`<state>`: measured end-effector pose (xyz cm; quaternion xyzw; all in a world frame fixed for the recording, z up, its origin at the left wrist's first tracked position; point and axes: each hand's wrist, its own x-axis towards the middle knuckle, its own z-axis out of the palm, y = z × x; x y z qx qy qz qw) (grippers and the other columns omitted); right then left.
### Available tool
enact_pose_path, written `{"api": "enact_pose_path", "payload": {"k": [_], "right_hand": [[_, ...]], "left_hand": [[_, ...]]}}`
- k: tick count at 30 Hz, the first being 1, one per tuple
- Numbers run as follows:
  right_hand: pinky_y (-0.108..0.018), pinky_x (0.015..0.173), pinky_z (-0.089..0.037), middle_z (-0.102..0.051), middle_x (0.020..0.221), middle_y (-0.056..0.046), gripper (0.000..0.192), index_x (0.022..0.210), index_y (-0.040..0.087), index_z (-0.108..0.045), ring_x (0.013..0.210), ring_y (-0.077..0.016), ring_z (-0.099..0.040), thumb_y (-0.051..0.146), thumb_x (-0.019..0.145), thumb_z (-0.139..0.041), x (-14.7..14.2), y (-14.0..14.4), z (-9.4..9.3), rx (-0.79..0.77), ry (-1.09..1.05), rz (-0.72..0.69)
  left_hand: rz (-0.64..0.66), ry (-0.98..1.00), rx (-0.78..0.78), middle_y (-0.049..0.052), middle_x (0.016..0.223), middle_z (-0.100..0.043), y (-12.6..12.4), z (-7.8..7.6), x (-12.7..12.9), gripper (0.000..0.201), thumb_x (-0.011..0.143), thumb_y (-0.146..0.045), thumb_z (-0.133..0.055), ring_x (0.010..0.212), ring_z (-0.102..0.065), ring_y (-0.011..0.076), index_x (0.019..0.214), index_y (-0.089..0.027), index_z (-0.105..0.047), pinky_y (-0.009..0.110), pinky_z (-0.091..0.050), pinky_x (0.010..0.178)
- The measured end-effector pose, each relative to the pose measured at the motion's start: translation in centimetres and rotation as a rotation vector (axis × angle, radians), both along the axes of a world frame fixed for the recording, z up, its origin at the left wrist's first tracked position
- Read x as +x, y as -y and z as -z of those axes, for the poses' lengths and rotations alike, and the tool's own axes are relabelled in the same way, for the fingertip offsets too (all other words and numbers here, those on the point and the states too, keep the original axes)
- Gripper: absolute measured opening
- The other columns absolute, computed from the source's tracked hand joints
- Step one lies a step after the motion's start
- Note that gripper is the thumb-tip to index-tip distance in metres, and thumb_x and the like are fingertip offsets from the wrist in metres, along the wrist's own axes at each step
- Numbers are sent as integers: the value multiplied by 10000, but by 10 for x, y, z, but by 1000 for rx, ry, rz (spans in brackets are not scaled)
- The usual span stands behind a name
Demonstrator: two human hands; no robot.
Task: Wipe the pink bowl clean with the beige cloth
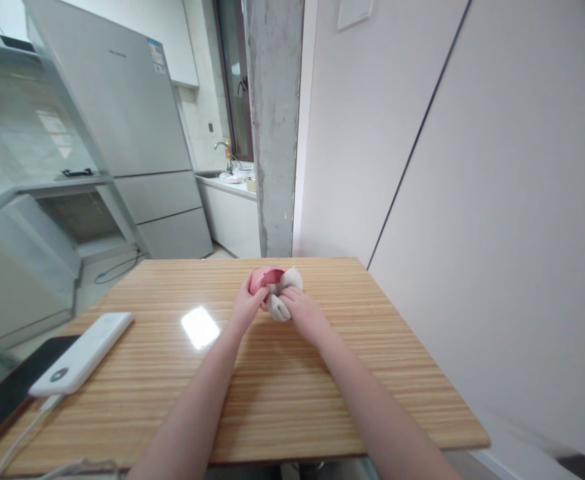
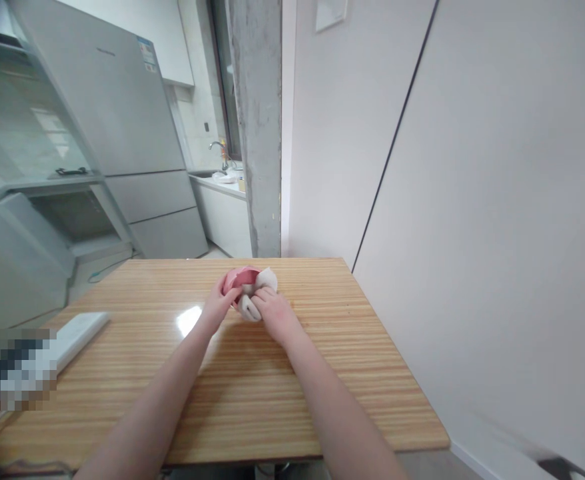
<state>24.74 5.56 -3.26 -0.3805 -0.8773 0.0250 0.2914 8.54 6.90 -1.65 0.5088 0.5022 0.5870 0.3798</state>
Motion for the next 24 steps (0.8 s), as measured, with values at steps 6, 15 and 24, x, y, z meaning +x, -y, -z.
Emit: {"api": "enact_pose_path", "payload": {"k": [6, 15, 24], "right_hand": [[-343, 885, -461, -648, 1015, -93, 187, 1022, 166, -650, 1018, -215, -521, 114, 920, -502, -12, 3, 10, 30, -71, 128], [-313, 833, -459, -644, 977, -70, 153, 932, 183, -657, 971, -206, -509, 92, 866, -553, -10, 11, 2, -13, 23, 40], [-310, 864, -462, -630, 974, -73, 278, 1017, 151, -644, 952, -203, -516, 29, 771, -600, -9, 1, 13, -61, -96, 103]], "left_hand": [[-57, 159, -42, 134, 1176, -642, 9, 6, 23, 717, 696, -371, -749, 1080, -626, 233, 1310, -163, -442, 363, -498, 933], [81, 19, -71, 115, 1182, -649, 1, 1, -3, 697, 690, -278, -723, 1111, -611, 244, 1334, -151, -488, 373, -468, 988], [-53, 95, -99, 115, 1224, -623, 1, 22, 23, 550, 771, -332, -648, 1133, -598, 231, 1273, -192, -471, 387, -463, 996]]}}
